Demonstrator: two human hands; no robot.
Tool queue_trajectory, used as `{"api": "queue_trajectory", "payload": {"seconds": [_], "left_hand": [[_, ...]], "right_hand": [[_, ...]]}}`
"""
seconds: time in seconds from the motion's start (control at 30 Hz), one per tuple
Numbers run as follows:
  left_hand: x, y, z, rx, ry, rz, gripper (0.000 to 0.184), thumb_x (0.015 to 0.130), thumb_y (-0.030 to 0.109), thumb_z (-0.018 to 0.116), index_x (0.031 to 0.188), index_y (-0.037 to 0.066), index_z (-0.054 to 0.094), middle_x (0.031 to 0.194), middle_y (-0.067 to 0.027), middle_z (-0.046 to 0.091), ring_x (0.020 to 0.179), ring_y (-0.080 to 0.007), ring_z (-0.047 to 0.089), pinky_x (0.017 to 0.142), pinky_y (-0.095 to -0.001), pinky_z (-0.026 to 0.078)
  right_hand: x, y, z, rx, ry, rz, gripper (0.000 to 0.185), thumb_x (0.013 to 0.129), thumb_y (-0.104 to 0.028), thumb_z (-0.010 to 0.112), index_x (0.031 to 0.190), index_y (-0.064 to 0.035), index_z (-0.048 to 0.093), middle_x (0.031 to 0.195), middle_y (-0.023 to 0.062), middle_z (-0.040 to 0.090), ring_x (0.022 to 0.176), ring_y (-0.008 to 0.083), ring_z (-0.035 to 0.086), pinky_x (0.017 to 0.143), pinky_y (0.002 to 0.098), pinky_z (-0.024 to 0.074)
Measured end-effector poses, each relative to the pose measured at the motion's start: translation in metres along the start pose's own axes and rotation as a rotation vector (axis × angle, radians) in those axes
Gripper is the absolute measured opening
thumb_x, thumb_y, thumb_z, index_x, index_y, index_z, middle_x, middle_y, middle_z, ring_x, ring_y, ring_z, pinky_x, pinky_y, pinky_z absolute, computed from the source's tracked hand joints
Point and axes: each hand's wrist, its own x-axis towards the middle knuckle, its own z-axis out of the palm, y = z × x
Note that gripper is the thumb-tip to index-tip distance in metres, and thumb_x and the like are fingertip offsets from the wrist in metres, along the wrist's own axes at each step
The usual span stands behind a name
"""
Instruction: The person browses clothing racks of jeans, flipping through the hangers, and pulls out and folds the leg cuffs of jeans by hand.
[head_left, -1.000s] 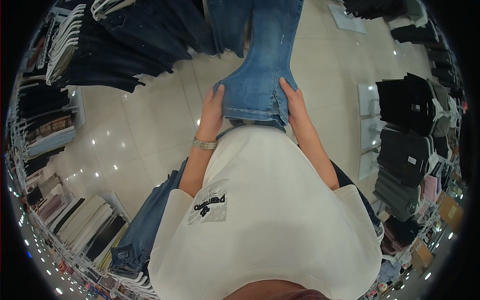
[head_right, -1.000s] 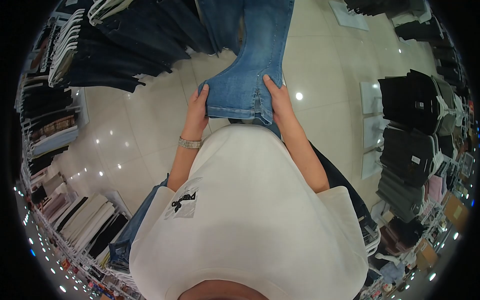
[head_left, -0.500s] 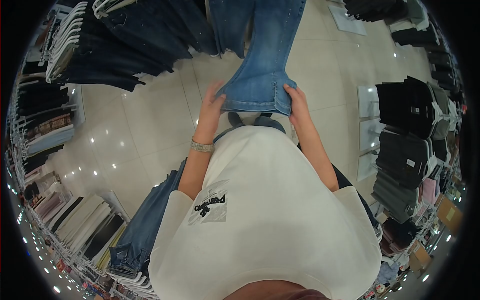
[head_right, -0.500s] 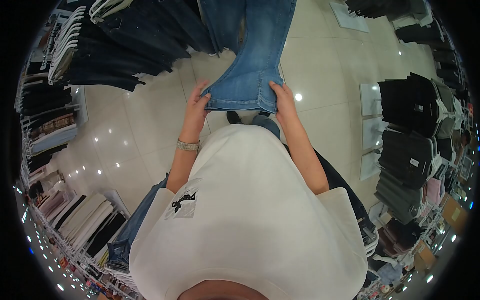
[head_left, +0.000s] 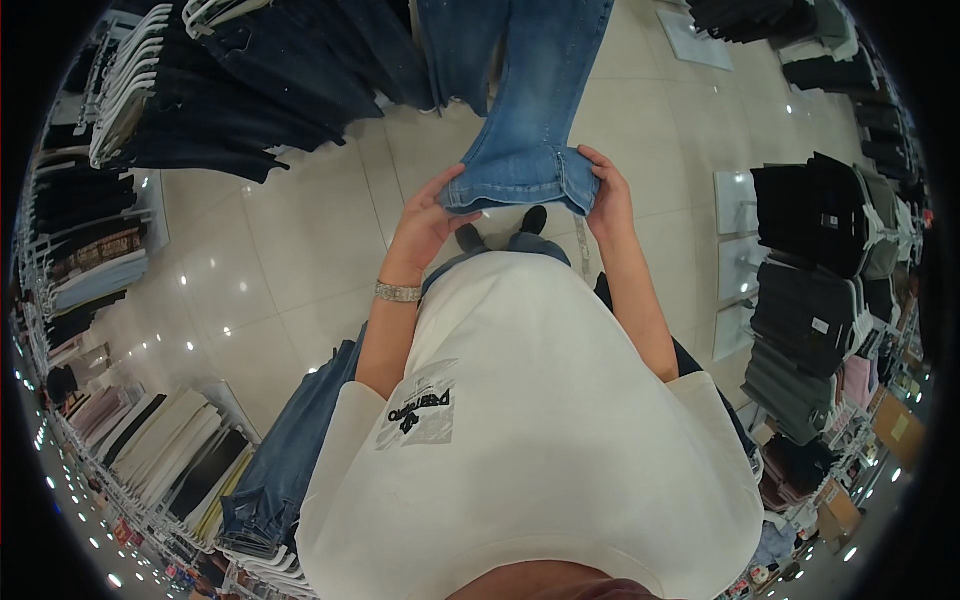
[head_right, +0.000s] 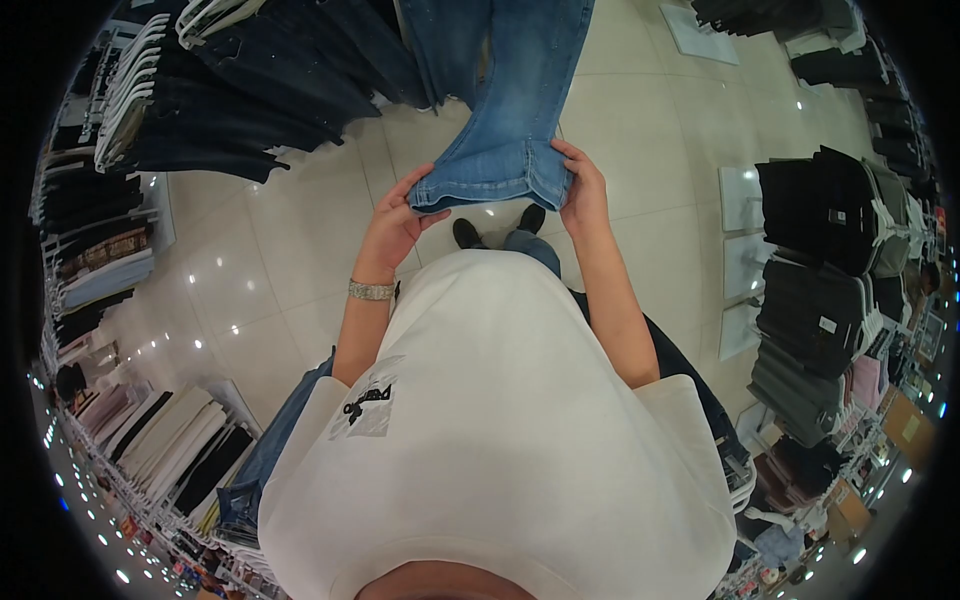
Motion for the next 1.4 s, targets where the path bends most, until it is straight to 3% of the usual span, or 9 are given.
{"api": "queue_trajectory", "payload": {"seconds": [0.07, 0.17, 0.27, 0.37, 0.47, 0.63, 1.03, 1.27, 1.4], "left_hand": [[0.003, -0.003, 0.001, 0.122, 0.046, 0.021, 0.048, 0.093, 0.004, 0.048, 0.139, -0.006, 0.047, 0.126, -0.0184, 0.062, 0.109, -0.0264, 0.066, 0.096, -0.0415, 0.056], [0.007, -0.006, 0.003, 0.213, 0.116, 0.028, 0.043, 0.098, 0.018, 0.054, 0.131, -0.009, 0.051, 0.117, -0.0205, 0.065, 0.104, -0.0278, 0.068, 0.093, -0.0395, 0.056], [0.013, -0.013, -0.004, 0.213, 0.218, -0.012, 0.04, 0.101, 0.027, 0.054, 0.12, -0.008, 0.053, 0.103, -0.0204, 0.069, 0.098, -0.0275, 0.07, 0.09, -0.0368, 0.056], [0.014, -0.015, -0.008, 0.202, 0.327, -0.01, 0.038, 0.103, 0.034, 0.054, 0.112, -0.003, 0.056, 0.094, -0.0168, 0.072, 0.093, -0.025, 0.071, 0.087, -0.0361, 0.056], [0.015, -0.016, -0.01, 0.146, 0.353, -0.007, 0.032, 0.103, 0.036, 0.054, 0.107, 0.004, 0.059, 0.091, -0.0123, 0.072, 0.088, -0.0213, 0.07, 0.085, -0.036, 0.056], [0.017, -0.016, -0.01, 0.124, 0.352, 0.023, 0.033, 0.104, 0.038, 0.052, 0.104, 0.005, 0.058, 0.087, -0.011, 0.071, 0.084, -0.0209, 0.069, 0.083, -0.0364, 0.056], [0.022, -0.02, -0.009, 0.112, 0.358, 0.038, 0.034, 0.104, 0.039, 0.05, 0.1, 0.005, 0.058, 0.086, -0.0102, 0.069, 0.085, -0.0214, 0.068, 0.084, -0.0376, 0.056], [0.02, -0.018, -0.01, 0.023, 0.261, 0.005, 0.059, 0.105, 0.056, 0.033, 0.11, 0.003, 0.059, 0.097, -0.0147, 0.07, 0.094, -0.0256, 0.067, 0.087, -0.0408, 0.054], [0.016, -0.013, -0.001, 0.037, 0.255, 0.0, 0.064, 0.103, 0.061, 0.03, 0.111, 0.004, 0.06, 0.101, -0.0151, 0.07, 0.096, -0.026, 0.067, 0.087, -0.0406, 0.054]], "right_hand": [[-0.003, -0.003, 0.004, 0.109, -0.065, 0.039, 0.054, 0.086, -0.01, 0.043, 0.137, 0.0055, 0.049, 0.123, 0.0163, 0.063, 0.11, 0.0234, 0.063, 0.097, 0.0383, 0.0516], [-0.005, 0.0, 0.005, 0.134, -0.125, 0.009, 0.055, 0.083, -0.005, 0.041, 0.136, 0.0048, 0.05, 0.123, 0.0179, 0.063, 0.108, 0.0255, 0.066, 0.093, 0.037, 0.054], [-0.003, 0.005, 0.001, 0.04, -0.173, -0.001, 0.043, 0.089, -0.003, 0.042, 0.13, 0.0029, 0.054, 0.118, 0.0175, 0.065, 0.1, 0.0262, 0.069, 0.089, 0.0359, 0.0564], [-0.003, 0.004, 0.008, -0.034, -0.105, 0.02, 0.028, 0.098, -0.015, 0.052, 0.12, 0.0005, 0.058, 0.112, 0.0171, 0.068, 0.092, 0.0254, 0.071, 0.083, 0.0337, 0.0577], [-0.002, 0.007, 0.003, -0.083, -0.105, 0.027, 0.028, 0.099, -0.03, 0.062, 0.106, -0.0032, 0.062, 0.104, 0.016, 0.071, 0.09, 0.0236, 0.071, 0.081, 0.0319, 0.0569], [-0.002, 0.004, 0.006, -0.143, -0.014, 0.045, 0.027, 0.099, -0.034, 0.062, 0.095, -0.0069, 0.063, 0.093, 0.0139, 0.073, 0.082, 0.0182, 0.069, 0.075, 0.0289, 0.0549], [-0.004, 0.004, 0.004, -0.138, 0.011, 0.037, 0.026, 0.098, -0.034, 0.063, 0.093, -0.0076, 0.063, 0.091, 0.0131, 0.073, 0.078, 0.0159, 0.068, 0.074, 0.0277, 0.0542], [-0.002, 0.003, -0.004, -0.066, 0.003, 0.078, 0.031, 0.1, -0.036, 0.056, 0.095, -0.006, 0.061, 0.095, 0.0171, 0.072, 0.082, 0.0195, 0.068, 0.076, 0.0311, 0.0541], [-0.009, -0.001, -0.002, 0.039, -0.007, 0.059, 0.035, 0.1, -0.037, 0.053, 0.085, -0.0068, 0.06, 0.082, 0.0106, 0.068, 0.077, 0.0197, 0.065, 0.073, 0.0318, 0.0523]]}}
